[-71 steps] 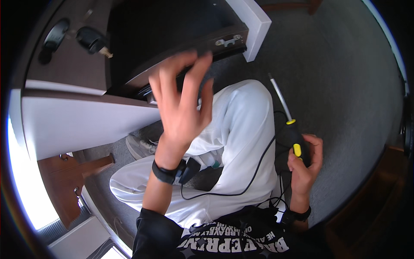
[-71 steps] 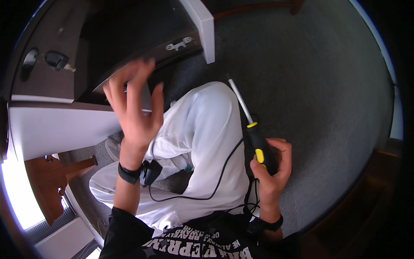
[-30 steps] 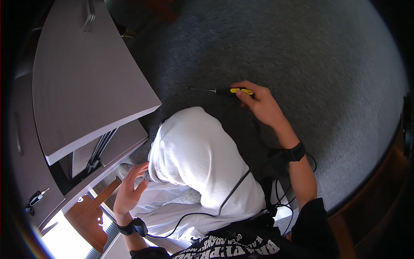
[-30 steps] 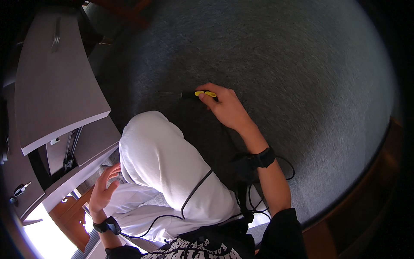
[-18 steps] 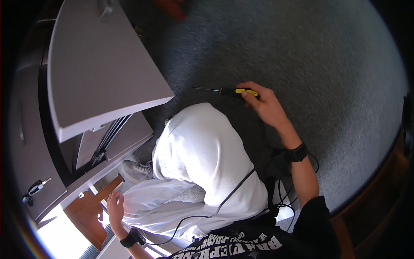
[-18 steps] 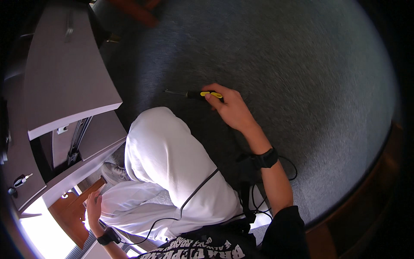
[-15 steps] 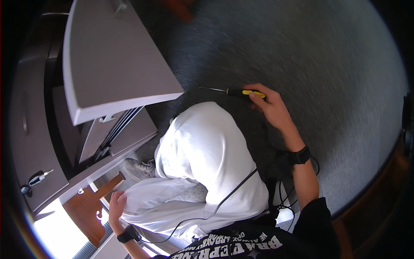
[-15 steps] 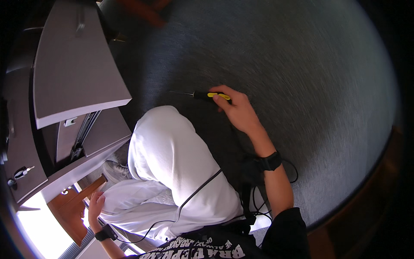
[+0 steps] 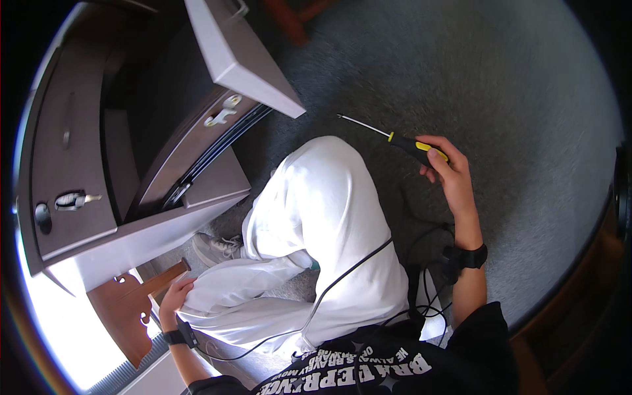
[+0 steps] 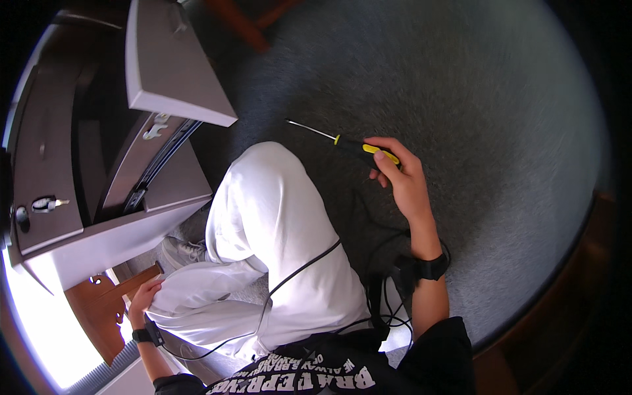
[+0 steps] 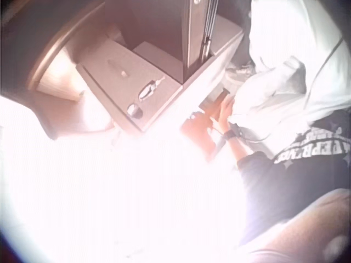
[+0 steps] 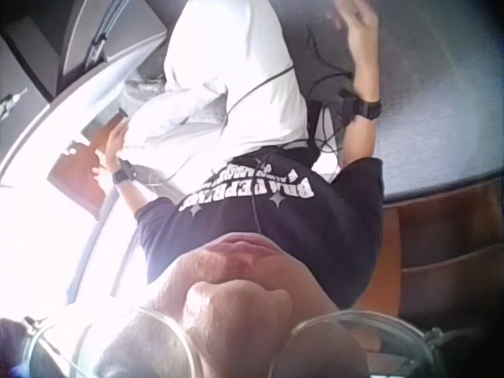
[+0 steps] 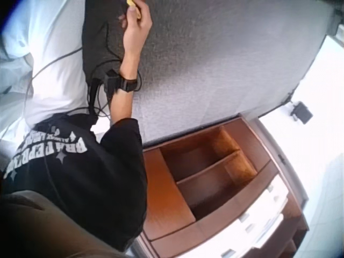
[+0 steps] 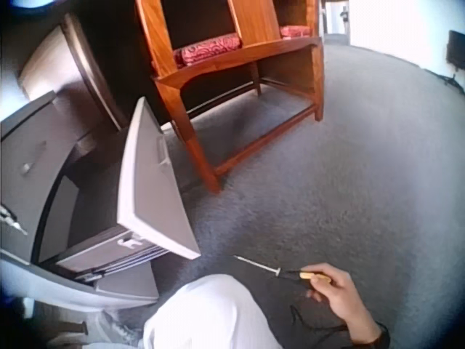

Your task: The person sits on the floor and uses a screwdriver to tighten screws on the side of a white drawer. They repeatedly open and close the drawer to check alignment and continue adjusting the screws.

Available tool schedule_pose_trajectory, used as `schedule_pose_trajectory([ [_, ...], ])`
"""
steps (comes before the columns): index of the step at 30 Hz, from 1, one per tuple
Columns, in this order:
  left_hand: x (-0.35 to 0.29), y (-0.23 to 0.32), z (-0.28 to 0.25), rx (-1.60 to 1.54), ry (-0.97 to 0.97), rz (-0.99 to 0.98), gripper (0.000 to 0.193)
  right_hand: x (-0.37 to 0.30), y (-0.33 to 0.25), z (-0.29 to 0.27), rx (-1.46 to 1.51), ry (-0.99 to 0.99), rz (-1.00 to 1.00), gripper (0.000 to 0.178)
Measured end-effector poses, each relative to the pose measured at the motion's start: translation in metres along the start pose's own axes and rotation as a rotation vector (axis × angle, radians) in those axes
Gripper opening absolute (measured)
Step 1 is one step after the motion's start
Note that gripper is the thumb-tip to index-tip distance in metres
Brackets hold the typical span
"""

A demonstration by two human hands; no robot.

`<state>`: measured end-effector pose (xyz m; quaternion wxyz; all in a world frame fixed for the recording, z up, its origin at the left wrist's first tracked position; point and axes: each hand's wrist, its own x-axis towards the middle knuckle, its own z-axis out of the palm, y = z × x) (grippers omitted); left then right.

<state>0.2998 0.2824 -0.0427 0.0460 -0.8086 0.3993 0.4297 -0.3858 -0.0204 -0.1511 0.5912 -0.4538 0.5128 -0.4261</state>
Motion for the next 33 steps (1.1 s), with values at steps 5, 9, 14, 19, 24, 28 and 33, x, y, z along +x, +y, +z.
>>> schedule_pose_trajectory([
  [5,0.008,0.025,0.010,0.217,-0.007,-0.035,0.029,-0.019,-0.029,0.002,0.039,0.001,-0.062,0.030],
  [9,-0.037,0.080,0.003,0.311,0.079,0.261,0.025,-0.042,-0.059,-0.001,0.086,0.046,-0.110,0.031],
  [14,-0.109,0.176,-0.011,0.314,0.073,0.158,0.018,-0.073,-0.099,0.006,0.091,0.001,-0.198,0.045],
  [19,-0.109,0.263,0.050,-0.224,0.442,0.722,0.044,-0.104,-0.116,0.039,0.096,-0.117,-0.164,0.061],
  [24,-0.083,0.317,0.101,-0.858,0.357,0.799,0.059,-0.123,-0.112,0.077,0.080,-0.293,-0.170,0.068],
  [28,-0.078,0.319,0.105,-0.959,0.411,0.900,0.031,-0.130,-0.109,0.095,0.058,-0.398,-0.143,0.064],
  [33,-0.079,0.301,0.111,-1.067,0.381,0.825,0.015,-0.133,-0.104,0.104,0.033,-0.436,-0.138,0.063],
])
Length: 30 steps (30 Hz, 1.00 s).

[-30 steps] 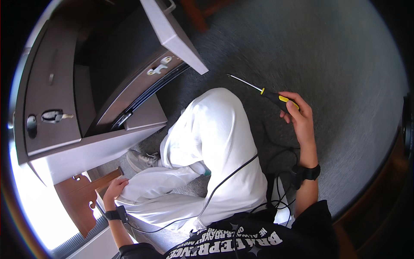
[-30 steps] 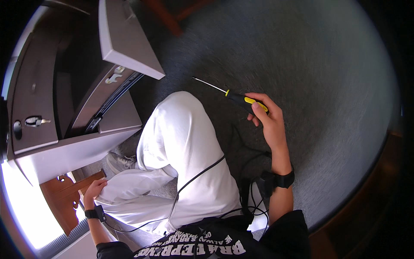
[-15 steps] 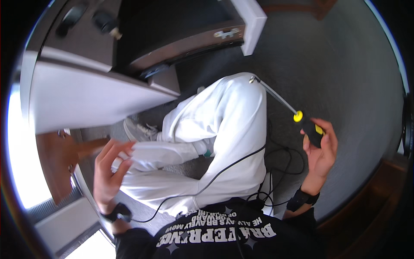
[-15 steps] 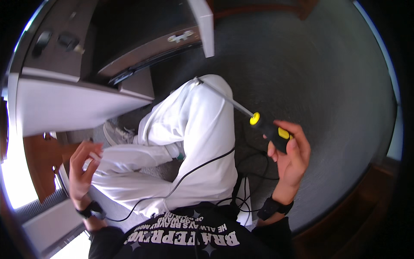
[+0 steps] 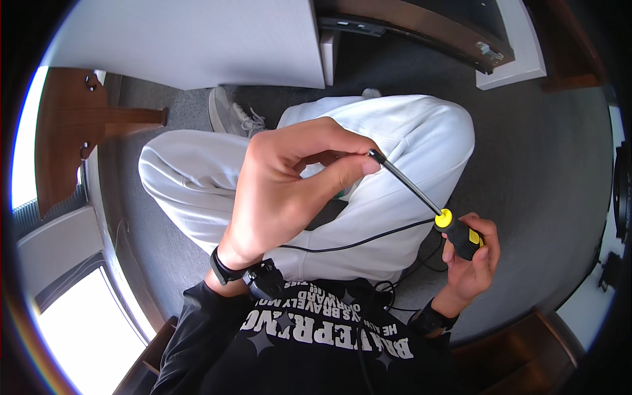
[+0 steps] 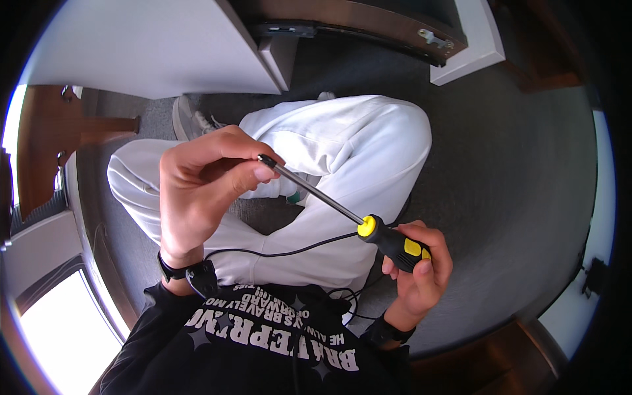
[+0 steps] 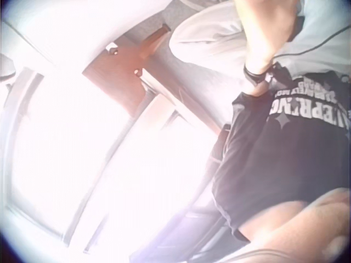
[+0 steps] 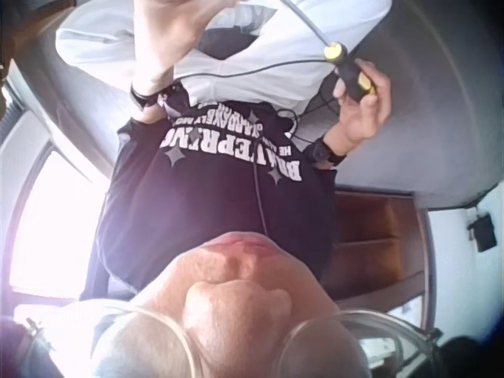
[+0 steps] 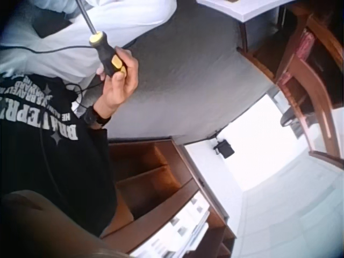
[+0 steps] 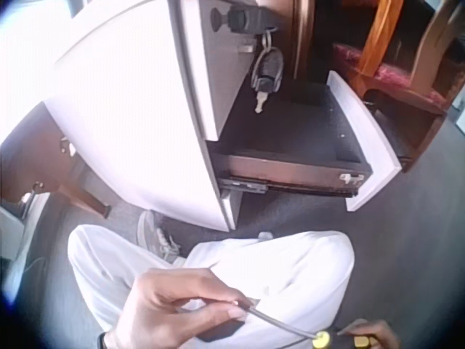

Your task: The person sits on the floor and uses a screwdriver to tighten screws on the side of a white drawer. They repeatedly open and close the drawer to check alignment and continue adjusting the screws.

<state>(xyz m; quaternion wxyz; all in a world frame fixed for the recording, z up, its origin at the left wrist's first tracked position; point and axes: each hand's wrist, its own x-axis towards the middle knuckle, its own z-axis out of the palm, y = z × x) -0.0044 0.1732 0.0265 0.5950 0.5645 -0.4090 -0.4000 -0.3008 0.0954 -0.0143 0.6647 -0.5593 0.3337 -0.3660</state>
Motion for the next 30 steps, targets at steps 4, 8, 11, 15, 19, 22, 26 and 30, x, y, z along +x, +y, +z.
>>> schedule_pose_trajectory([
  [4,-0.002,-0.008,-0.010,-0.230,0.079,-0.111,0.017,-0.001,0.001,0.006,-0.041,0.029,-0.003,0.062],
  [8,-0.007,-0.011,-0.012,-0.441,0.146,-0.189,0.020,-0.004,0.002,0.016,-0.089,0.020,-0.013,0.061],
  [11,-0.009,-0.016,-0.011,-0.653,0.140,-0.180,0.016,-0.003,0.002,0.022,-0.109,0.009,-0.020,0.060],
  [15,-0.009,-0.022,-0.004,-0.678,0.146,-0.173,0.016,0.000,0.003,0.024,-0.119,0.000,-0.021,0.059],
  [19,-0.010,-0.025,0.004,-0.541,0.189,-0.178,0.017,0.001,0.004,0.021,-0.121,0.017,-0.021,0.058],
  [22,-0.009,-0.028,0.005,-0.625,0.179,-0.178,0.017,0.002,0.007,0.017,-0.113,-0.003,-0.037,0.059],
  [26,-0.011,-0.029,0.009,-0.546,0.203,-0.172,0.017,0.003,0.011,0.015,-0.087,0.015,0.004,0.060],
  [30,-0.015,-0.032,0.021,-0.507,0.160,-0.181,0.016,-0.002,0.012,0.018,-0.094,0.049,0.070,0.062],
])
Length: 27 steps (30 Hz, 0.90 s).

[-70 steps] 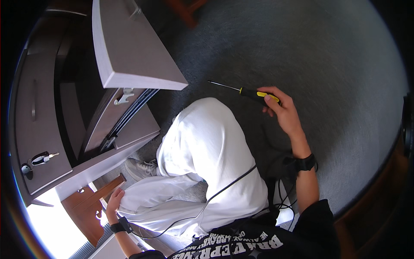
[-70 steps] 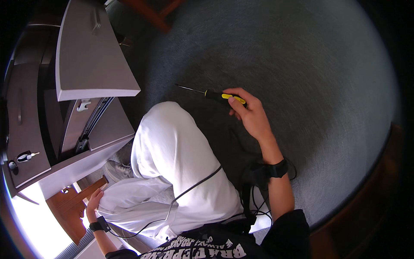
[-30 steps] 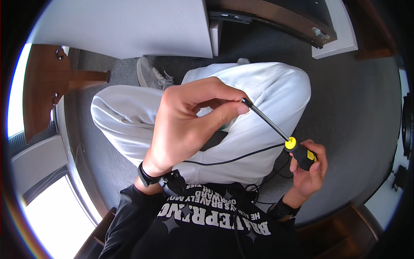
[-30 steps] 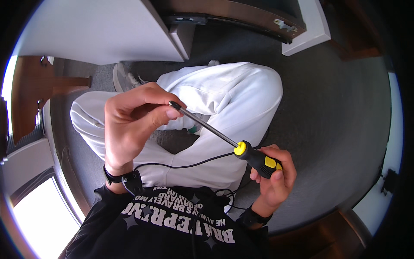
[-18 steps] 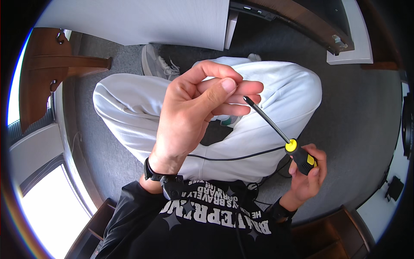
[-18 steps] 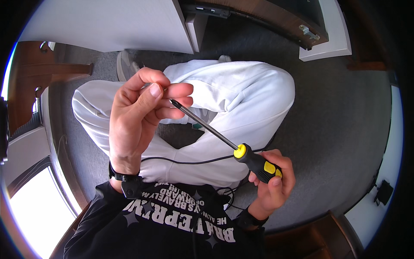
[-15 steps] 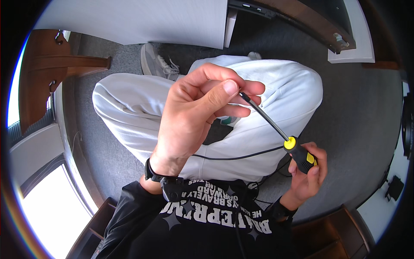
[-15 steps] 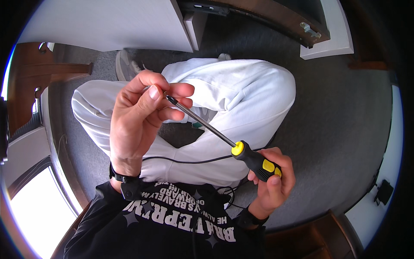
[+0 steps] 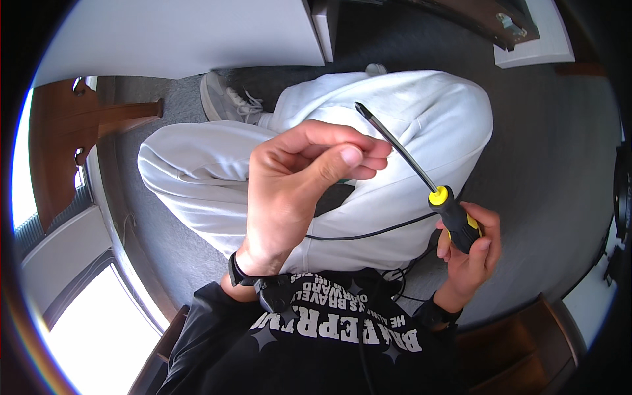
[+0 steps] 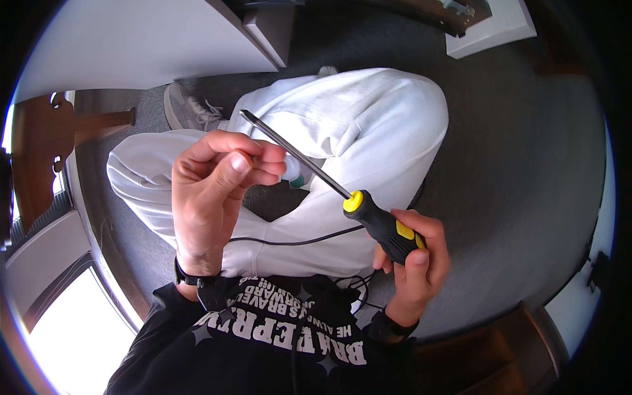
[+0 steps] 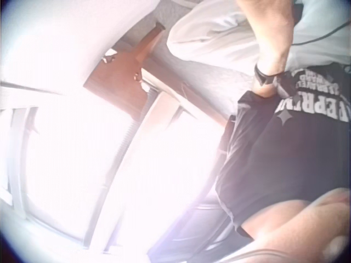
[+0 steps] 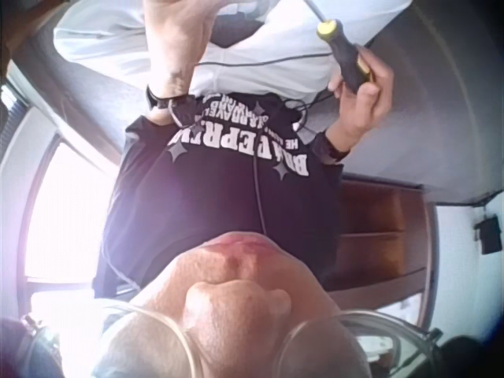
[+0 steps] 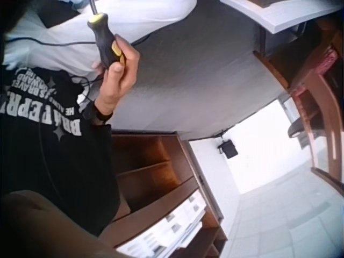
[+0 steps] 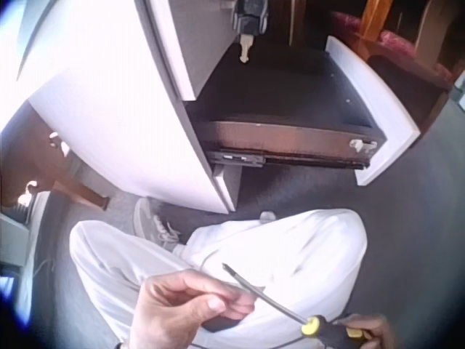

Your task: The person sits on the floor and uses a screwdriver to tighten screws on the side of a white drawer. They repeatedly open and close the drawer to check alignment and continue adjusting the screws.

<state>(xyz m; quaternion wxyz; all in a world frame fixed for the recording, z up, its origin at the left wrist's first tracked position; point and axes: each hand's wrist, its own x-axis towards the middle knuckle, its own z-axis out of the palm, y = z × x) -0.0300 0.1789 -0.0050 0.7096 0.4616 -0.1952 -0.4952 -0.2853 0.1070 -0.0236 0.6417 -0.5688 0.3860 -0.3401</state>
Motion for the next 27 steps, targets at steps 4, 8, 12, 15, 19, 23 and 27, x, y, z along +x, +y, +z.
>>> schedule_pose_trajectory([
  [4,0.007,-0.006,-0.003,-0.124,0.109,0.057,0.018,-0.004,0.001,-0.003,-0.032,0.086,-0.033,0.063],
  [8,0.011,-0.008,-0.006,-0.150,0.069,0.015,0.018,-0.005,0.002,-0.007,-0.050,0.063,-0.021,0.062],
  [12,0.013,-0.012,-0.003,-0.142,0.057,0.022,0.018,-0.004,0.003,-0.008,-0.043,0.011,0.003,0.062],
  [15,0.013,-0.012,-0.002,-0.087,0.071,0.030,0.019,-0.004,0.003,-0.006,-0.058,0.013,0.012,0.062],
  [19,0.013,-0.011,-0.002,0.048,0.085,0.039,0.021,-0.004,0.004,-0.006,-0.046,0.008,-0.015,0.061],
  [23,0.015,-0.012,-0.002,-0.040,0.114,0.009,0.018,-0.004,0.008,-0.008,-0.180,-0.039,-0.157,0.057],
  [27,0.016,-0.015,-0.003,0.005,0.136,-0.004,0.019,-0.004,0.013,-0.011,-0.271,-0.109,-0.268,0.053],
])
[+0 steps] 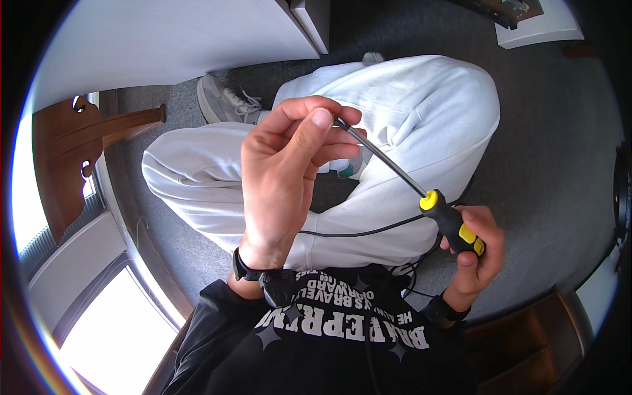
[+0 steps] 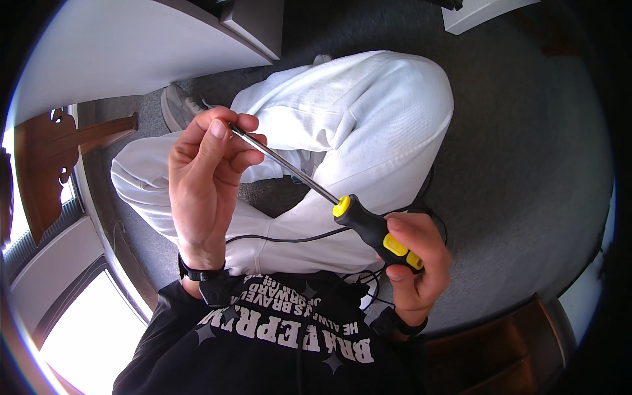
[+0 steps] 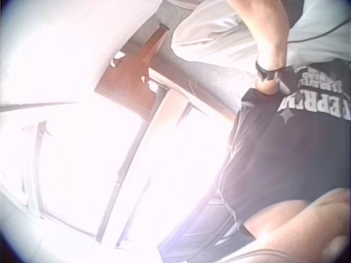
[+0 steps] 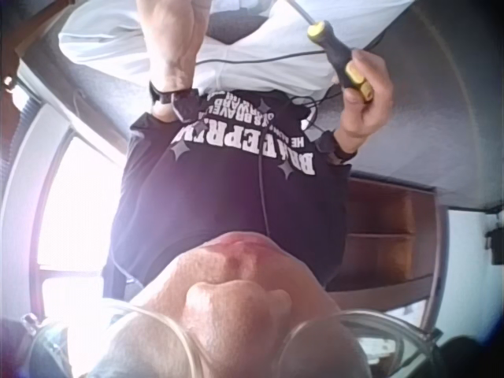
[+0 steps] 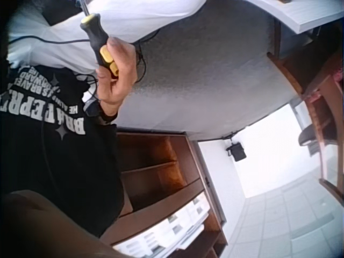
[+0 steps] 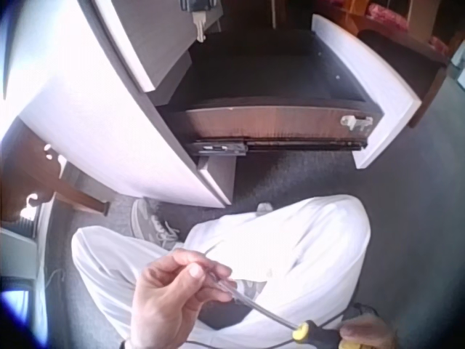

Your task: The person sits on the floor and uses a screwdriver to tighten screws on the side of a white drawer. They repeatedly open and close the drawer to check alignment and continue adjusting the screws.

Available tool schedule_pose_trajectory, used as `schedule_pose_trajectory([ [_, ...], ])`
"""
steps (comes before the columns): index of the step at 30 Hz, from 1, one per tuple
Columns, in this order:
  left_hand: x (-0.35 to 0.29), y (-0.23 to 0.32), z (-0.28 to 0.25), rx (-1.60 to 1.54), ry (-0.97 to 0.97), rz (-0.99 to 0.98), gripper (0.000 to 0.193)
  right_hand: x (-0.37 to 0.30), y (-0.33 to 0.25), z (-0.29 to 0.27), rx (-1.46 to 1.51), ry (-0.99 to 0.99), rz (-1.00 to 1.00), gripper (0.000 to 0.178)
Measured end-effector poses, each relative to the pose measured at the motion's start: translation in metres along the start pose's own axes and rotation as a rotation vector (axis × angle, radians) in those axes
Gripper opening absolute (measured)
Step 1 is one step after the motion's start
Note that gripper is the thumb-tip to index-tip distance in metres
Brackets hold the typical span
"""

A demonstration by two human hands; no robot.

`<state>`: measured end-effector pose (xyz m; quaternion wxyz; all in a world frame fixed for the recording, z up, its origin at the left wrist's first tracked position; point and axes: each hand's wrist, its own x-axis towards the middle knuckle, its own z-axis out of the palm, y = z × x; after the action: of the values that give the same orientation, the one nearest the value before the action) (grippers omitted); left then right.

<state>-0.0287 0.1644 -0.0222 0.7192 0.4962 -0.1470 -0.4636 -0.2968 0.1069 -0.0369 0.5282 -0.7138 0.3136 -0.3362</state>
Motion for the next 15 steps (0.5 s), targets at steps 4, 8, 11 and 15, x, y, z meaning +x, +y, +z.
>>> schedule_pose_trajectory([
  [4,0.003,-0.002,-0.002,0.112,-0.015,0.000,0.021,-0.002,0.004,-0.001,0.011,-0.001,-0.010,0.045],
  [8,0.003,0.001,-0.003,0.320,-0.048,-0.002,0.020,-0.005,0.005,-0.006,0.152,0.025,0.190,0.049],
  [11,-0.001,0.002,0.000,0.245,-0.036,-0.007,0.014,-0.010,0.003,-0.006,0.390,0.036,0.352,0.059],
  [15,0.002,0.004,0.004,0.198,-0.027,-0.019,0.014,-0.012,0.005,0.002,0.306,-0.041,0.347,0.062],
])
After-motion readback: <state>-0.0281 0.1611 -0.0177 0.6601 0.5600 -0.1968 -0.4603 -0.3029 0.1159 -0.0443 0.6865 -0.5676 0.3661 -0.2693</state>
